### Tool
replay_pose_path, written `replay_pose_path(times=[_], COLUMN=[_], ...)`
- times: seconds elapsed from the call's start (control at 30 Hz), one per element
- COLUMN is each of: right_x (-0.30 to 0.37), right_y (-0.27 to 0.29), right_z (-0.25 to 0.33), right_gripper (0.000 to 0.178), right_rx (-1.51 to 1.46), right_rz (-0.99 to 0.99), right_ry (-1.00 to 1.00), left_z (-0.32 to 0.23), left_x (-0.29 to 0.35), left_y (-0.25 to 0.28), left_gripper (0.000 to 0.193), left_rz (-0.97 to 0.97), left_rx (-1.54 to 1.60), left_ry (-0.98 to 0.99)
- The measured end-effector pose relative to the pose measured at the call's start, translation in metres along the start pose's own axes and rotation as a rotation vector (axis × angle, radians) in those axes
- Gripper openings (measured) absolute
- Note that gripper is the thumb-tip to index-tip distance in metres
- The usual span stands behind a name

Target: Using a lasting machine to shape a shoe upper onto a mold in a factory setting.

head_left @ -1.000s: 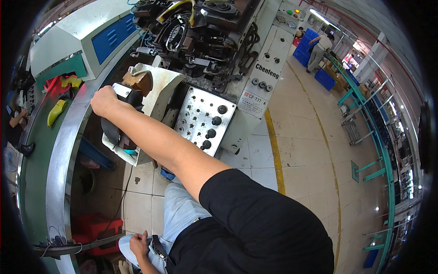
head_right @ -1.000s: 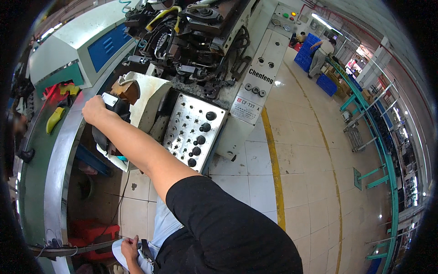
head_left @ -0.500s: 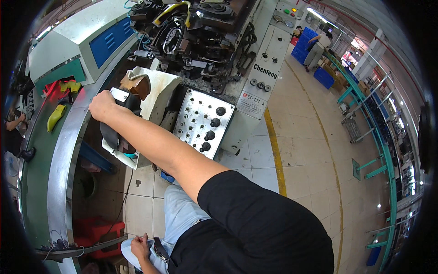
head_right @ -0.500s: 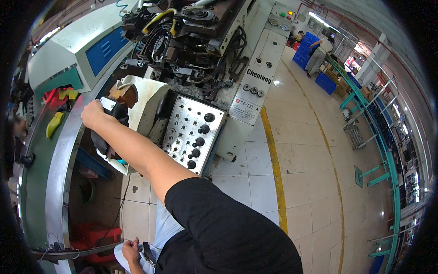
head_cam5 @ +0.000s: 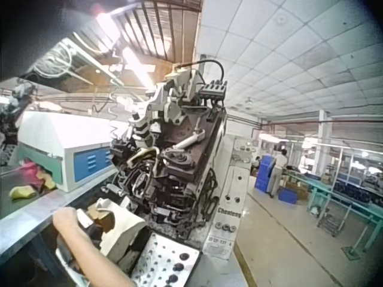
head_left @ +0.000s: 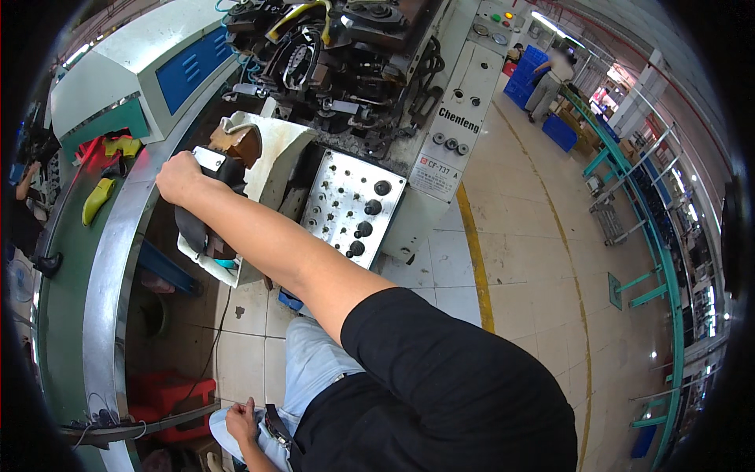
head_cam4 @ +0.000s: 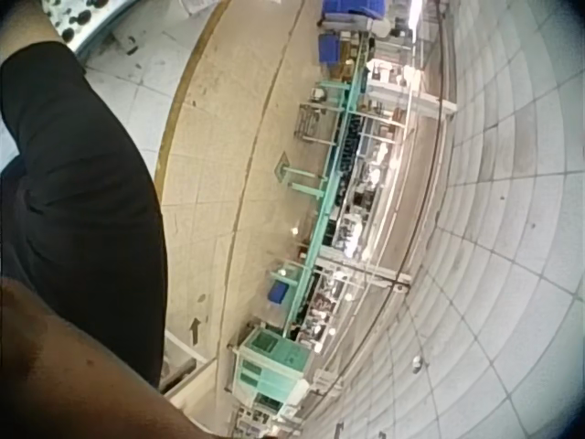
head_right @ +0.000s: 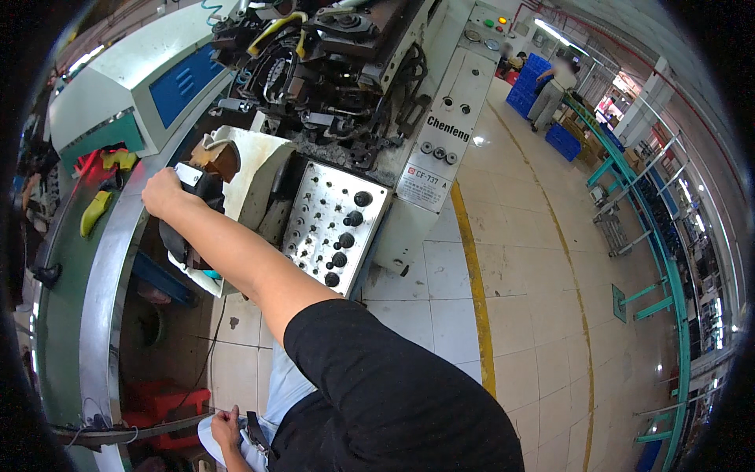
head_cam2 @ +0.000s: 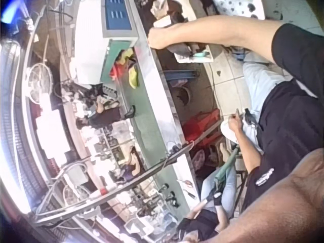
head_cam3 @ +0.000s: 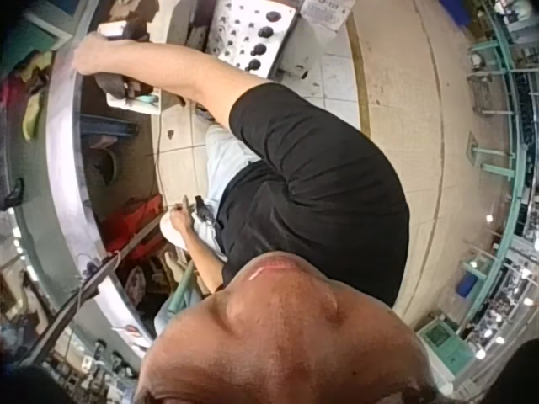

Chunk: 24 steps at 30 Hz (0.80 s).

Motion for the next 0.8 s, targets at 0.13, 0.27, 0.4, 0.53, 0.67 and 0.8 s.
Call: replay_pose_path(times=[0.13,0.27,0.4,0.53,0.67,0.8], right_x=[0.000,-0.001,-0.001,0.000,-0.001,-0.003], right_y=[-0.002,-0.004,-0.004,-0.002,-0.003,-0.005], right_z=[0.004,0.002,-0.001,0.005,0.003,-0.002], right_gripper=[0.026,0.026,0.025,0.025,0.025,0.024], right_rx=[0.020,0.019,-0.002,0.001,0.008,0.003], right_rz=[0.020,-0.005,-0.028,-0.017,-0.027,-0.025], right_ry=[0.010,0.008,-0.003,0.012,0.012,0.001], left_z=[-0.005,-0.005,-0.005,-0.010,-0.004,-0.008], left_x=[-0.002,-0.003,0.001,-0.004,-0.001,-0.004], left_y=[0.001,0.001,0.001,0.006,0.003,0.001], left_gripper=[0.051,0.049,0.049,0.049,0.050,0.049], left_rz=[0.004,0.011,0.012,0.005,0.005,0.022], left_rx=[-0.004,0.039,0.006,0.007,0.014,0.050], left_ry=[0.009,0.027,0.006,0.031,0.028,0.028])
Point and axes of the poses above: each hand's wrist, its own x-axis away from the middle knuckle, its own y-axis out of the back of the hand, z = x × y, the point moved 7 cm from there along -x, towards the middle knuckle, and after that the axes turned 1 degree about -y, right-handed, at the moved point
